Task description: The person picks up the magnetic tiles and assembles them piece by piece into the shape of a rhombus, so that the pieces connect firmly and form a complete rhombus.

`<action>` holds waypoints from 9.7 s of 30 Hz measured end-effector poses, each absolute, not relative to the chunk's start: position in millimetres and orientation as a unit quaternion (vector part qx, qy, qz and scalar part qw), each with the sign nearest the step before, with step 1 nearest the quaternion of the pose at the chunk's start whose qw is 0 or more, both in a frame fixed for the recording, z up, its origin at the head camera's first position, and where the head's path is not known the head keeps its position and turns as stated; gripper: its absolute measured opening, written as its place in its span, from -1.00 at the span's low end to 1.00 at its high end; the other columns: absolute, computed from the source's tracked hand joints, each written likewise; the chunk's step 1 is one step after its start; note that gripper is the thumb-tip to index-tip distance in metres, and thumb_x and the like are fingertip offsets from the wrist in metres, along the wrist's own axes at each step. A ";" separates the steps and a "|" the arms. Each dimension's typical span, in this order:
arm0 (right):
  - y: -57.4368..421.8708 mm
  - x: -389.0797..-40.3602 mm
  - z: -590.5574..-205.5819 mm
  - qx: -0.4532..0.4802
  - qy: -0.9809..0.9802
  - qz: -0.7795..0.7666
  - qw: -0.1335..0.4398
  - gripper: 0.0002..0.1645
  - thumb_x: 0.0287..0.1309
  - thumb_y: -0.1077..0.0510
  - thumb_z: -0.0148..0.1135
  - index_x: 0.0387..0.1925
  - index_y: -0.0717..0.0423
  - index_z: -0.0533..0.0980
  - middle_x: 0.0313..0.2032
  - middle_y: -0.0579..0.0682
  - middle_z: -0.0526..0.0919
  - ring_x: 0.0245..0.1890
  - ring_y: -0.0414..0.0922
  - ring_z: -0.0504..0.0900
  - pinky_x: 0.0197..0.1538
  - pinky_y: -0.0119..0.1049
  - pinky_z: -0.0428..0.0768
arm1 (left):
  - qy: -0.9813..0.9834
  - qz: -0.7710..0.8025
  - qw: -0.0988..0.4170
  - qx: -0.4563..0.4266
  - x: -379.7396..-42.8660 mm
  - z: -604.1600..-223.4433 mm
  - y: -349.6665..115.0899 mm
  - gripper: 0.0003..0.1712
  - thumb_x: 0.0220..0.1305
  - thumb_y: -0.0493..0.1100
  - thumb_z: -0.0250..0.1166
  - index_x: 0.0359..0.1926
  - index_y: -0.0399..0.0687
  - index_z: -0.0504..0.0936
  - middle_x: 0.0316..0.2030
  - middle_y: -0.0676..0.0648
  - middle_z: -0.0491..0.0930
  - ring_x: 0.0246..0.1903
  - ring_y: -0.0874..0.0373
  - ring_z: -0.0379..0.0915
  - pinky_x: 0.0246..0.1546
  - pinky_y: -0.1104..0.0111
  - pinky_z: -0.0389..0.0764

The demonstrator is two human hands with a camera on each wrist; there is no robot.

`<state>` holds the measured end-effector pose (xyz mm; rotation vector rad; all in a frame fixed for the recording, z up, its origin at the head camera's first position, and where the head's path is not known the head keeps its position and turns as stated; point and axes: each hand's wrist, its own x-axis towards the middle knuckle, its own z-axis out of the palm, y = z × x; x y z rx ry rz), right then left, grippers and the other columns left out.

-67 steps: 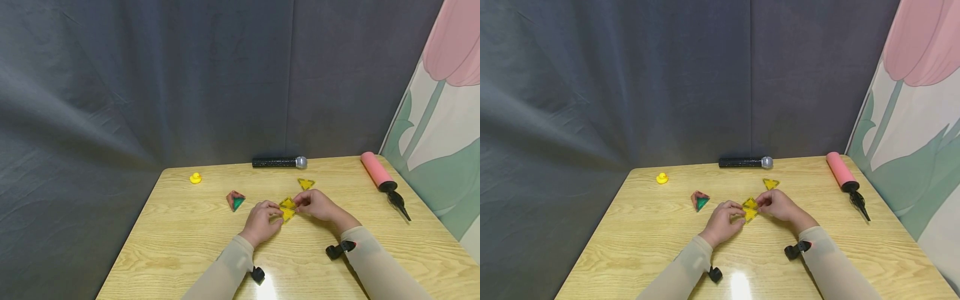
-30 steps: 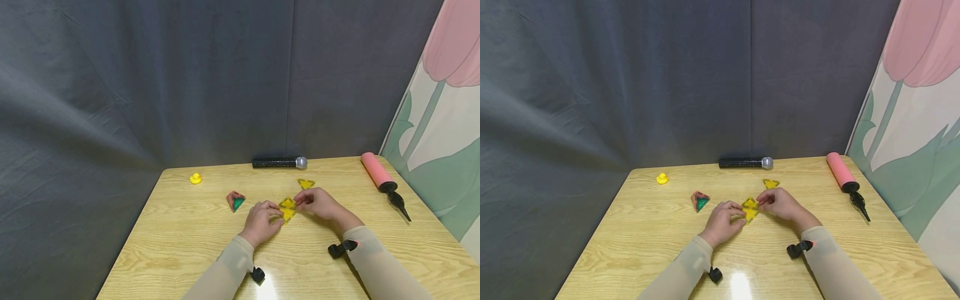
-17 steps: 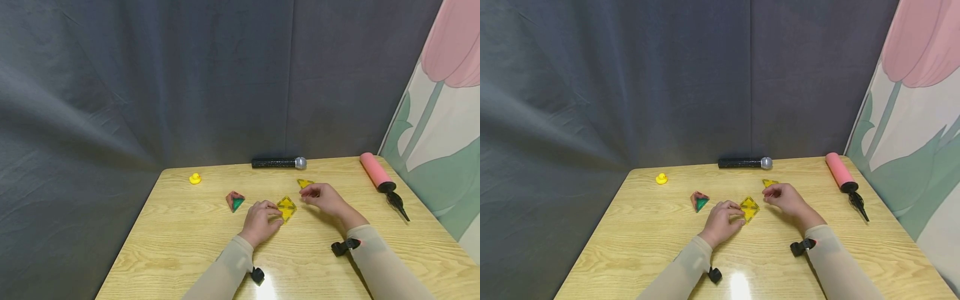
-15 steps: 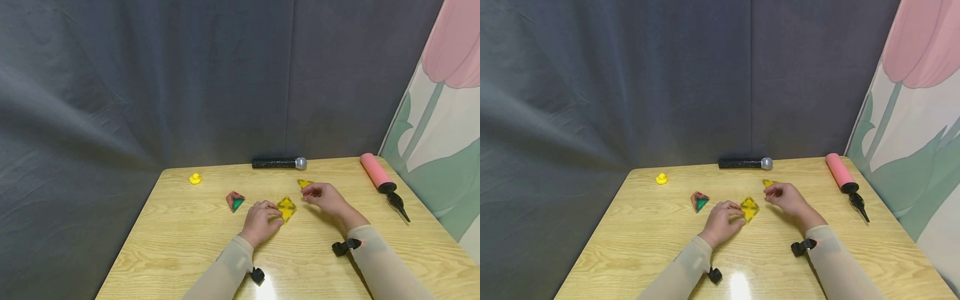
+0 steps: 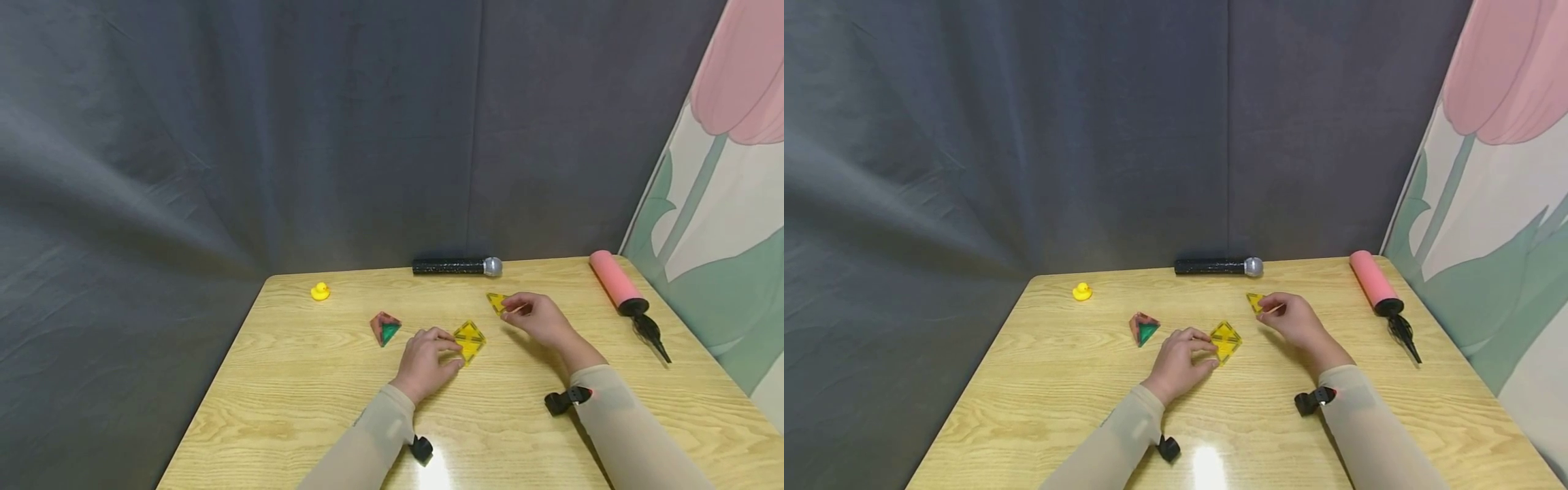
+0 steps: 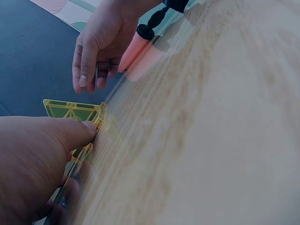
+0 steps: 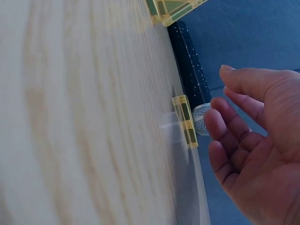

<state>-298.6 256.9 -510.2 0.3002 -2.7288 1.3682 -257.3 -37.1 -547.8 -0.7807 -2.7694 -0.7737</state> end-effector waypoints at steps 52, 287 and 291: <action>276.2 -346.5 -515.8 0.067 -0.916 0.393 -0.048 -0.08 0.16 -0.04 0.59 0.37 0.41 0.44 0.32 0.42 0.48 0.30 0.31 0.44 0.40 0.22 0.34 | -0.927 -0.263 0.079 -0.256 -257.2 -549.0 -36.7 -0.71 0.31 0.17 0.49 0.03 0.37 0.82 0.09 0.31 0.57 0.08 0.27 0.45 0.17 0.25 0.46; 219.4 -284.1 -482.1 0.282 -0.870 0.403 -0.042 -0.85 0.20 0.32 0.51 -0.27 0.01 0.78 -0.26 -0.13 0.73 -0.28 -0.13 0.66 -0.16 -0.18 0.67 | -0.930 -0.250 0.087 -0.253 -257.0 -545.8 -38.4 -0.69 0.33 0.19 0.47 0.06 0.38 0.81 0.11 0.33 0.57 0.05 0.29 0.44 0.05 0.31 0.38; 219.3 -285.1 -484.1 0.279 -0.873 0.397 -0.044 -0.84 0.21 0.32 0.50 -0.26 -0.01 0.78 -0.25 -0.15 0.73 -0.28 -0.14 0.66 -0.14 -0.18 0.67 | -0.931 -0.250 0.085 -0.253 -257.3 -546.5 -38.6 -0.68 0.33 0.20 0.46 0.06 0.38 0.81 0.11 0.33 0.57 0.05 0.29 0.44 0.05 0.31 0.38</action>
